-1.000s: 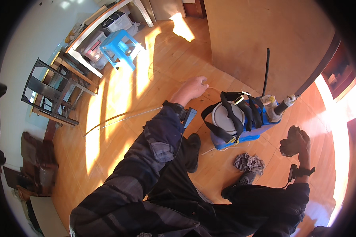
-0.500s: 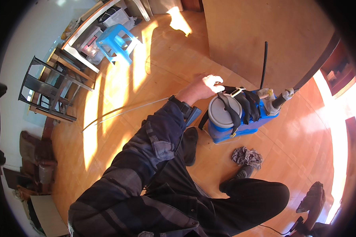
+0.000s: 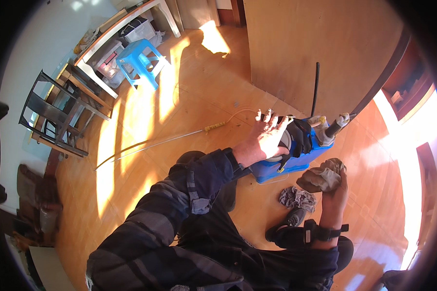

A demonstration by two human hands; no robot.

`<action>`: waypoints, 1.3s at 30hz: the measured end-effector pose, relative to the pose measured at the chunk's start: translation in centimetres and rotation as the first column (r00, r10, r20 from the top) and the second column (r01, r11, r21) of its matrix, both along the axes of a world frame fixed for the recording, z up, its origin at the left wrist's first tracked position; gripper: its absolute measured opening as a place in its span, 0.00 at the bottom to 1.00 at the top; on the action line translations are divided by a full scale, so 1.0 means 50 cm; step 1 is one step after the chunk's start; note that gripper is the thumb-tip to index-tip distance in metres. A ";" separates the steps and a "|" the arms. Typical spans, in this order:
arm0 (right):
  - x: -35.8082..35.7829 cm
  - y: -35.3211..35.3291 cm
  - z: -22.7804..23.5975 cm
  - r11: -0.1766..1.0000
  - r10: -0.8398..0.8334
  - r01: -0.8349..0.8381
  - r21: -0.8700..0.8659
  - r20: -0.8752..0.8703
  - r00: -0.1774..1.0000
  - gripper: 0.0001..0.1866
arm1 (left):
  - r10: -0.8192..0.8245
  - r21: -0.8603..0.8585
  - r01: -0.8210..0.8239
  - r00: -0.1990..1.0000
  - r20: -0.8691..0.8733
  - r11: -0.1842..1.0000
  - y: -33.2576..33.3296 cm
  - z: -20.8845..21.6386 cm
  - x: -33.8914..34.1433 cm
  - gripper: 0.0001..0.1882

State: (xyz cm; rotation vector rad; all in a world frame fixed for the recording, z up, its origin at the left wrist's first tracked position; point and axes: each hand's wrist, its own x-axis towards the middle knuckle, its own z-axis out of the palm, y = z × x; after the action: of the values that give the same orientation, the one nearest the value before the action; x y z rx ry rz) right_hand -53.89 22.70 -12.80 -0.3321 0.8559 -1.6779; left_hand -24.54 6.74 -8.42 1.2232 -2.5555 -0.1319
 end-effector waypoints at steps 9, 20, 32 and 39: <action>0.000 -0.107 -0.386 0.948 -0.201 0.174 0.267 0.079 0.976 0.16 | -0.164 -0.039 0.163 0.986 -0.021 0.986 0.075 -0.044 0.007 0.58; 0.095 -0.101 -0.424 0.971 0.010 -0.069 0.227 0.250 0.968 0.19 | -0.042 -0.035 0.042 0.999 0.006 0.998 0.057 -0.059 -0.008 0.47; 0.065 -0.087 -0.476 0.980 -0.067 0.104 0.171 -0.209 0.976 0.16 | 0.019 0.145 -0.035 0.994 0.111 0.989 -0.106 -0.052 0.036 0.52; 0.052 -0.128 -0.472 0.963 -0.232 0.247 0.107 -0.132 0.964 0.18 | 0.003 0.174 -0.021 0.995 0.104 0.985 -0.161 -0.056 0.052 0.52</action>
State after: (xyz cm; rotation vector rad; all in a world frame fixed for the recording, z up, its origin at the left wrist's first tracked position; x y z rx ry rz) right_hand -51.31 16.32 -36.41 -0.2520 1.1193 -1.8320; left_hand -21.92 -1.31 -11.20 1.3407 -2.6718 -0.3035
